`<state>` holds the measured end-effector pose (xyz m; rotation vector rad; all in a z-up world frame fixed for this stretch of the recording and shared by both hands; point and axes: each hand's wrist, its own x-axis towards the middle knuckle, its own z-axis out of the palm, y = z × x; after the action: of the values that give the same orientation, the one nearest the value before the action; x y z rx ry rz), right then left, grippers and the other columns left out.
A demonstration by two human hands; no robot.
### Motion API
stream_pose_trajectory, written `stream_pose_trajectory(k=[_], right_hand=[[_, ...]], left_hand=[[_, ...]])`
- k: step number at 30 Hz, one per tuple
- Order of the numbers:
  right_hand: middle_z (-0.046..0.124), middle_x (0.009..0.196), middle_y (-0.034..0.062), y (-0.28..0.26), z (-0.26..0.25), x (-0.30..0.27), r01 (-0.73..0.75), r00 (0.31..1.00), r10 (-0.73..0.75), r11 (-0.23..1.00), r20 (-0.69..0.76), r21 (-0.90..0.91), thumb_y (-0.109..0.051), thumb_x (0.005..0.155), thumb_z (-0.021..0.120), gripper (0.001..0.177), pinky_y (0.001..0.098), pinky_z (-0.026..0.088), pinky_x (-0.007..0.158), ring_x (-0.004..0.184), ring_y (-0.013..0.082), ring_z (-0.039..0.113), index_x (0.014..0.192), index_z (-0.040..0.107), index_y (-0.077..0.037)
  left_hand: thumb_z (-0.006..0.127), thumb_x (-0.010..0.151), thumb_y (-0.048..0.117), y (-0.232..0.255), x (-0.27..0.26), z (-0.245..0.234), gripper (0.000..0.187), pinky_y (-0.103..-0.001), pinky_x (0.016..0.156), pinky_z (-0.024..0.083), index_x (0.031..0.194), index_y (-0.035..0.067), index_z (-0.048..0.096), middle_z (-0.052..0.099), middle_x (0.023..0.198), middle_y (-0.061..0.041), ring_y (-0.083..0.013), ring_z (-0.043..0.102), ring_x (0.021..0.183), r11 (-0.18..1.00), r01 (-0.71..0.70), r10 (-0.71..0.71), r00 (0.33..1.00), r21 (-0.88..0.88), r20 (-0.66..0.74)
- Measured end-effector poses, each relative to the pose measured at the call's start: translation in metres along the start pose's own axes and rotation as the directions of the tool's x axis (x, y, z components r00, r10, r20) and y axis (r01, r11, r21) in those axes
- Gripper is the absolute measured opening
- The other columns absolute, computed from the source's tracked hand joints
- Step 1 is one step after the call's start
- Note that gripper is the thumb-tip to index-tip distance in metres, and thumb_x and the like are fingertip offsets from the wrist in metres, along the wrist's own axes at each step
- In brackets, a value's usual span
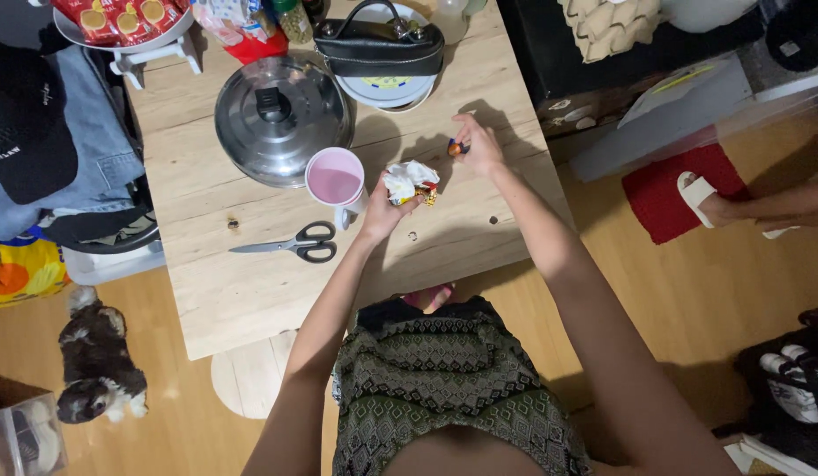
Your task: The person cuts open coffee packets with shears, empties them into a bowl, and places the empty packets into a cup. They then cut open a small white packet, place it into the cup, and pick up the cup and a mug.
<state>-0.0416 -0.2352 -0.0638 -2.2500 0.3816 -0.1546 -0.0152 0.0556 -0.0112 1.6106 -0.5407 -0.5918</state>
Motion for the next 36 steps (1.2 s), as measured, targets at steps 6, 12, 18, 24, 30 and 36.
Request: stream_pose_trajectory(k=[6,12,18,24,30,36], right_hand=[[0.071,0.111,0.0095,0.012,-0.004,0.010,0.092,0.996,-0.092,0.995,0.023,-0.043,-0.002,0.063,0.092,0.084,0.0388,0.055,0.093,0.103,0.0260,0.068,0.138,0.054,-0.012],[0.060,0.114,0.0096,0.023,0.014,0.023,-0.189,0.982,0.186,0.962,0.033,0.200,-0.012,0.092,0.067,0.051,0.0402,0.062,0.085,0.096,0.0279,0.066,0.142,0.061,-0.016],[0.062,0.105,0.0105,0.016,0.028,0.037,-0.335,0.941,0.338,0.926,0.014,0.174,-0.004,0.091,0.069,0.043,0.0353,0.062,0.072,0.088,0.0241,0.066,0.133,0.066,-0.014],[0.067,0.098,0.0101,0.021,0.022,0.034,-0.128,0.975,0.096,0.979,0.199,0.156,0.016,0.065,0.076,0.075,0.0322,0.060,0.068,0.087,0.0184,0.067,0.133,0.058,-0.011],[0.064,0.111,0.0079,0.016,0.028,0.019,-0.097,0.955,-0.053,0.874,0.291,0.476,0.016,0.068,0.074,0.081,0.0307,0.060,0.079,0.098,0.0165,0.066,0.143,0.054,-0.009],[0.063,0.131,0.0066,-0.019,0.017,0.003,-0.042,0.955,-0.126,0.840,0.269,0.541,0.014,0.071,0.076,0.081,0.0299,0.059,0.086,0.110,0.0171,0.067,0.144,0.051,-0.011]], left_hand=[[0.085,0.082,0.015,-0.002,0.011,0.001,0.060,-0.031,0.079,0.057,0.129,0.002,0.051,0.070,0.109,-0.008,-0.0154,0.068,0.094,1.000,0.001,-0.001,1.000,0.018,-0.020],[0.086,0.084,0.013,-0.012,0.018,0.002,0.059,-0.030,0.081,0.057,0.130,0.001,0.050,0.070,0.111,-0.009,-0.0149,0.067,0.097,0.997,-0.077,0.076,0.997,-0.006,-0.033],[0.087,0.083,0.014,-0.020,0.024,0.002,0.061,-0.029,0.072,0.059,0.130,0.001,0.049,0.070,0.108,-0.008,-0.0123,0.067,0.090,0.998,-0.061,0.062,0.997,0.012,-0.046],[0.086,0.084,0.015,-0.023,0.030,0.005,0.059,-0.028,0.066,0.060,0.129,0.002,0.051,0.070,0.107,-0.007,-0.0112,0.068,0.086,1.000,-0.009,0.009,0.999,-0.010,-0.032],[0.085,0.084,0.013,-0.026,0.040,0.016,0.062,-0.028,0.063,0.058,0.133,0.002,0.049,0.070,0.105,-0.007,-0.0116,0.067,0.080,0.995,0.007,-0.012,0.999,-0.098,-0.051],[0.084,0.083,0.011,-0.016,0.045,0.018,0.065,-0.027,0.058,0.055,0.136,0.002,0.047,0.069,0.102,-0.005,-0.0101,0.065,0.075,0.993,0.012,-0.019,0.998,-0.115,-0.055]])
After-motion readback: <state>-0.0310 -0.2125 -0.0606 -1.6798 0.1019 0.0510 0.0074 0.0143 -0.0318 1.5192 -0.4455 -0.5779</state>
